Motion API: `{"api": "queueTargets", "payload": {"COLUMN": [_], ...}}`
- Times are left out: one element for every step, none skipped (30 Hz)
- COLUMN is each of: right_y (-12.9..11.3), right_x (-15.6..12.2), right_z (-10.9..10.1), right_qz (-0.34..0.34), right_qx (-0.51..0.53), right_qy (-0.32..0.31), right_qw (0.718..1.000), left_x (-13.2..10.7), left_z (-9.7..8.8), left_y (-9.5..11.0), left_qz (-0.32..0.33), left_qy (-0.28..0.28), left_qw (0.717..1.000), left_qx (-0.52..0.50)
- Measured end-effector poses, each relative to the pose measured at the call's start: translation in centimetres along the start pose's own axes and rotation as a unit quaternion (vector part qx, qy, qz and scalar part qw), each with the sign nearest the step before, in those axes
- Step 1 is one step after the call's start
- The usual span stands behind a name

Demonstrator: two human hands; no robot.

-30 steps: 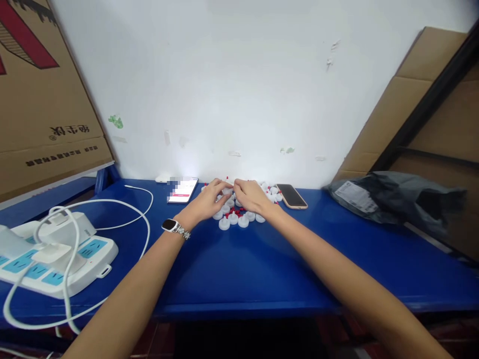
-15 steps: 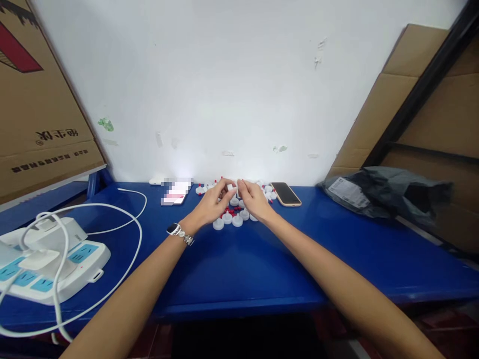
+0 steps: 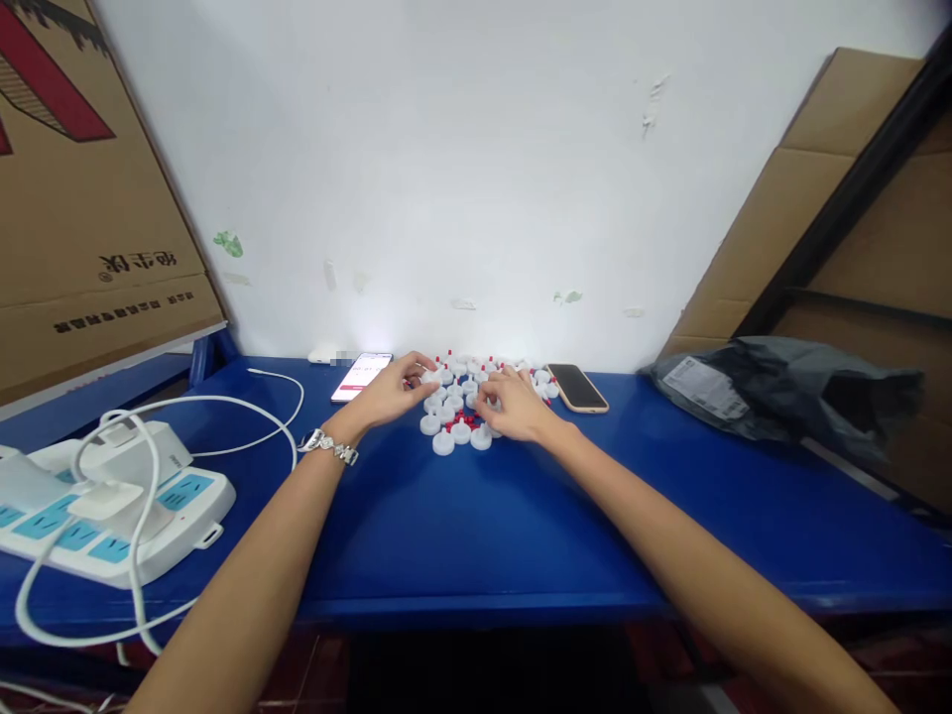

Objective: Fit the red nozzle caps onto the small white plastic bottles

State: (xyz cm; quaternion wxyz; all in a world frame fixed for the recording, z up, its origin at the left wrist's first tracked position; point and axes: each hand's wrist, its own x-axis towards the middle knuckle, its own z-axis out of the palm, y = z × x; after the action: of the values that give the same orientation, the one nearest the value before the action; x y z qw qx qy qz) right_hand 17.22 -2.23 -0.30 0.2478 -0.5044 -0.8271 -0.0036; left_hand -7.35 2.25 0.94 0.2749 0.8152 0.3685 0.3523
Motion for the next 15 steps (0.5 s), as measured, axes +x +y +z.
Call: {"api": "queueTargets", "payload": {"right_y": [-0.2, -0.5, -0.7, -0.9, -1.1, -1.4, -1.6, -2.0, -2.3, -2.7, -3.1, -3.4, -3.8, -4.1, -4.2], "right_x": [0.0, 0.0, 0.1, 0.3, 0.7, 1.1, 1.7, 2.3, 3.1, 3.9, 4.7, 5.5, 6.2, 6.8, 7.4], "right_z": [0.2, 0.2, 0.2, 0.2, 0.1, 0.0, 0.0, 0.1, 0.2, 0.4, 0.7, 0.9, 1.2, 1.5, 1.8], "right_qz": [0.001, 0.006, 0.014, 0.025, 0.035, 0.043, 0.045, 0.039, 0.027, 0.012, -0.001, -0.01, -0.013, -0.013, -0.012], "right_qx": [-0.01, -0.011, -0.003, 0.017, 0.045, 0.082, 0.125, 0.168, 0.206, 0.236, 0.253, 0.26, 0.256, 0.245, 0.23], "right_qy": [-0.005, -0.002, 0.006, 0.021, 0.039, 0.058, 0.071, 0.077, 0.075, 0.065, 0.053, 0.042, 0.033, 0.023, 0.013], "right_qw": [1.0, 1.0, 1.0, 0.999, 0.998, 0.994, 0.989, 0.982, 0.975, 0.97, 0.966, 0.965, 0.966, 0.969, 0.973], "left_x": [-0.1, -0.2, -0.2, -0.2, -0.2, -0.2, -0.1, -0.1, 0.0, 0.0, 0.0, 0.0, 0.0, 0.0, 0.0], "left_z": [0.1, 0.2, 0.2, 0.2, 0.2, 0.1, -0.1, -0.2, -0.3, -0.5, -0.7, -0.8, -1.0, -1.1, -1.2], "left_y": [-0.1, -0.2, -0.3, -0.4, -0.5, -0.6, -0.7, -0.9, -1.0, -1.1, -1.3, -1.5, -1.7, -2.0, -2.3], "left_qz": [-0.002, -0.008, -0.017, -0.024, -0.028, -0.028, -0.024, -0.017, -0.01, -0.006, -0.006, -0.01, -0.017, -0.027, -0.038], "left_qy": [-0.011, -0.018, -0.023, -0.024, -0.021, -0.014, -0.005, 0.003, 0.011, 0.018, 0.022, 0.025, 0.027, 0.028, 0.028], "left_qw": [1.0, 0.999, 0.998, 0.998, 0.997, 0.997, 0.997, 0.997, 0.997, 0.997, 0.996, 0.995, 0.994, 0.993, 0.992], "left_qx": [0.022, 0.038, 0.051, 0.06, 0.066, 0.07, 0.072, 0.074, 0.077, 0.081, 0.087, 0.095, 0.103, 0.112, 0.12]}}
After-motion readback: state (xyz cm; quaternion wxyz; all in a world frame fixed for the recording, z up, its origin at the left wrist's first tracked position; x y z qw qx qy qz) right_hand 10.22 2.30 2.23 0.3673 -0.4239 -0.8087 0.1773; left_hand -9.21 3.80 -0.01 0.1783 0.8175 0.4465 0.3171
